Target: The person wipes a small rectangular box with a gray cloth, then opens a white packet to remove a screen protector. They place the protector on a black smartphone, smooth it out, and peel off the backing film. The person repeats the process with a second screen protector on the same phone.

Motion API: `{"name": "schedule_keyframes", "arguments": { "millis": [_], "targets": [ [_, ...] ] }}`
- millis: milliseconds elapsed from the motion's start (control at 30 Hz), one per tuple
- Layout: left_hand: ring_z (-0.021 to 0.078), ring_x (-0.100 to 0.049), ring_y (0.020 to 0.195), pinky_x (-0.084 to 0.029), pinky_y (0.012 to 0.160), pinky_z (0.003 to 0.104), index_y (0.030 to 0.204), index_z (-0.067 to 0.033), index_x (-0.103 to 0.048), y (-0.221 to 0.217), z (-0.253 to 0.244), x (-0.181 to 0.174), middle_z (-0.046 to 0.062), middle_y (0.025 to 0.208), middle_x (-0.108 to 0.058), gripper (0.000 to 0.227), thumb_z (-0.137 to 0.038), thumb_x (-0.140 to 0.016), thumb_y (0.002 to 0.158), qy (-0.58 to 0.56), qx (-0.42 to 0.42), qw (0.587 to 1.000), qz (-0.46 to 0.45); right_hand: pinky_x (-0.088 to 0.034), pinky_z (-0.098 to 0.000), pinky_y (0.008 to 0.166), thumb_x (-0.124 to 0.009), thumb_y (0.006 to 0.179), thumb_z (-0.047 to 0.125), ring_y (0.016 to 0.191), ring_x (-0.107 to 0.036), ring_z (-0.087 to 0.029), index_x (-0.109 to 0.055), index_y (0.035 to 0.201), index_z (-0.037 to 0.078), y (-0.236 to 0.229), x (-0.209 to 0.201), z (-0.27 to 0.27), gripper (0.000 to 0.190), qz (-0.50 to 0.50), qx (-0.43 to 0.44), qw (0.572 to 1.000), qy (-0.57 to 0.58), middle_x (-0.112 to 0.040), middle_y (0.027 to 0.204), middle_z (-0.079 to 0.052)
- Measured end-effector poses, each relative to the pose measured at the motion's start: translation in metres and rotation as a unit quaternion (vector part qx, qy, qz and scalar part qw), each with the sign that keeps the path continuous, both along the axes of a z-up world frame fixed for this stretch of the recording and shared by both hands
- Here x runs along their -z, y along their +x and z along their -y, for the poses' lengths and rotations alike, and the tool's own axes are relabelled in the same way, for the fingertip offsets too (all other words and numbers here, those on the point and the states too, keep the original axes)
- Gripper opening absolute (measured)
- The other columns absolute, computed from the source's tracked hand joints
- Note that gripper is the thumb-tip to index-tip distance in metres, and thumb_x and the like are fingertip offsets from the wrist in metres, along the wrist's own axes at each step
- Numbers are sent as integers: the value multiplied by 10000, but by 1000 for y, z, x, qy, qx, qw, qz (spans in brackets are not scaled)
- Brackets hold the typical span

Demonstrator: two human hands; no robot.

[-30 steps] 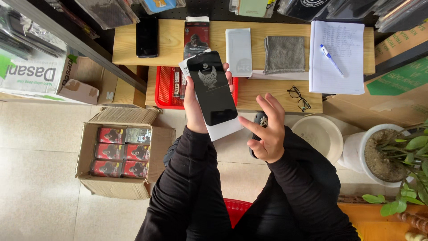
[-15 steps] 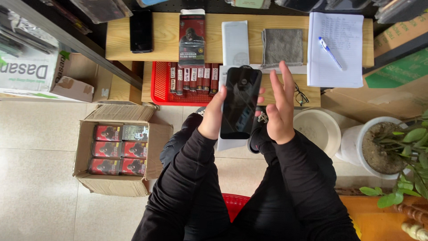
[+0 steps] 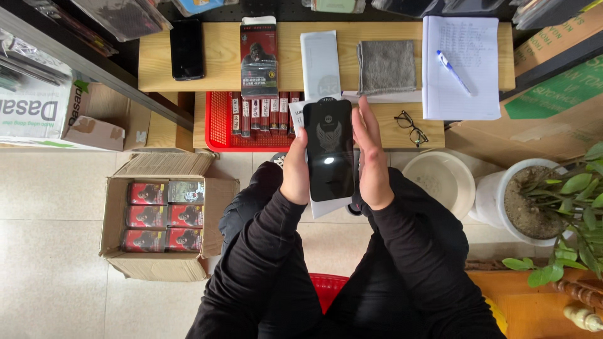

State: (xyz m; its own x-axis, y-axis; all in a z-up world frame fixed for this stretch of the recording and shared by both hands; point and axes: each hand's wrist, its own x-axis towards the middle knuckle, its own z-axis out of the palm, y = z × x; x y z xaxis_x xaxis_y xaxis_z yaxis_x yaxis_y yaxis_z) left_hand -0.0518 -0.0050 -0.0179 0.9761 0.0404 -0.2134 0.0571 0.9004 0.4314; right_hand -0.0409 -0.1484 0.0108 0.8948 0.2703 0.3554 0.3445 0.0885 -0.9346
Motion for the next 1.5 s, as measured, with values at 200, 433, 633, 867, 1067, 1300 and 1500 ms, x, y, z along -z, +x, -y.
{"name": "schedule_keyframes", "arguments": {
  "millis": [200, 433, 633, 867, 1067, 1300, 1500],
  "targets": [
    [344, -628, 1152, -489, 1018, 528, 1349, -19, -540, 11, -21, 63, 215, 1282, -614, 516, -395, -563, 997, -53, 18, 998, 24, -63, -508, 1212, -200, 1000, 689, 1520, -39, -332, -388, 1508, 134, -8, -10, -8, 776, -56, -12, 998, 37, -77, 1648, -77],
    [366, -679, 1025, -556, 906, 511, 1345, -29, -546, 8, -11, 35, 229, 1232, -638, 544, -417, -598, 968, -76, 12, 997, -17, -162, -467, 1206, -214, 1015, 648, 1500, -151, -287, -425, 1472, 98, -8, -3, -11, 745, -52, -16, 997, 59, -134, 1633, -101],
    [416, -656, 1049, -530, 927, 560, 1375, -7, -511, 18, -30, 12, 262, 1256, -616, 583, -395, -598, 950, -120, -11, 993, 11, -195, -416, 1199, -194, 1022, 605, 1495, -207, -290, -478, 1440, 117, -20, -17, -22, 703, 5, -34, 999, 31, -228, 1597, -146],
    [382, -614, 1157, -504, 860, 670, 1473, -53, -418, 30, -67, -19, 174, 1421, -527, 721, -529, -486, 935, -163, 39, 978, 122, -255, -436, 1132, -311, 1009, 580, 1494, -156, -350, -560, 1347, 31, -41, -5, -23, 691, 4, -65, 998, 10, -257, 1572, -194],
    [320, -557, 1280, -484, 1019, 564, 1458, -57, -438, 26, -64, -22, 165, 1495, -462, 623, -462, -436, 984, -178, -57, 977, 100, -268, -445, 1107, -349, 1017, 518, 1483, -149, -386, -605, 1293, 13, -43, -7, -25, 630, 41, -56, 998, -8, -289, 1547, -212],
    [359, -611, 1189, -537, 926, 590, 1413, -32, -453, 31, -63, -20, 265, 1427, -487, 670, -544, -397, 984, -158, -76, 983, 52, -189, -542, 1148, -336, 1031, 493, 1465, -139, -434, -563, 1376, 62, -38, -7, -23, 597, 212, 20, 964, -159, -283, 1549, -223],
    [330, -638, 1129, -544, 917, 574, 1331, -35, -514, 28, -54, -10, 197, 1322, -584, 680, -600, -442, 958, -151, -83, 985, 22, -233, -562, 1097, -342, 989, 561, 1434, -214, -481, -621, 1337, 175, -43, 3, -29, 589, 334, 82, 901, -264, -353, 1520, -230]
  ]
}}
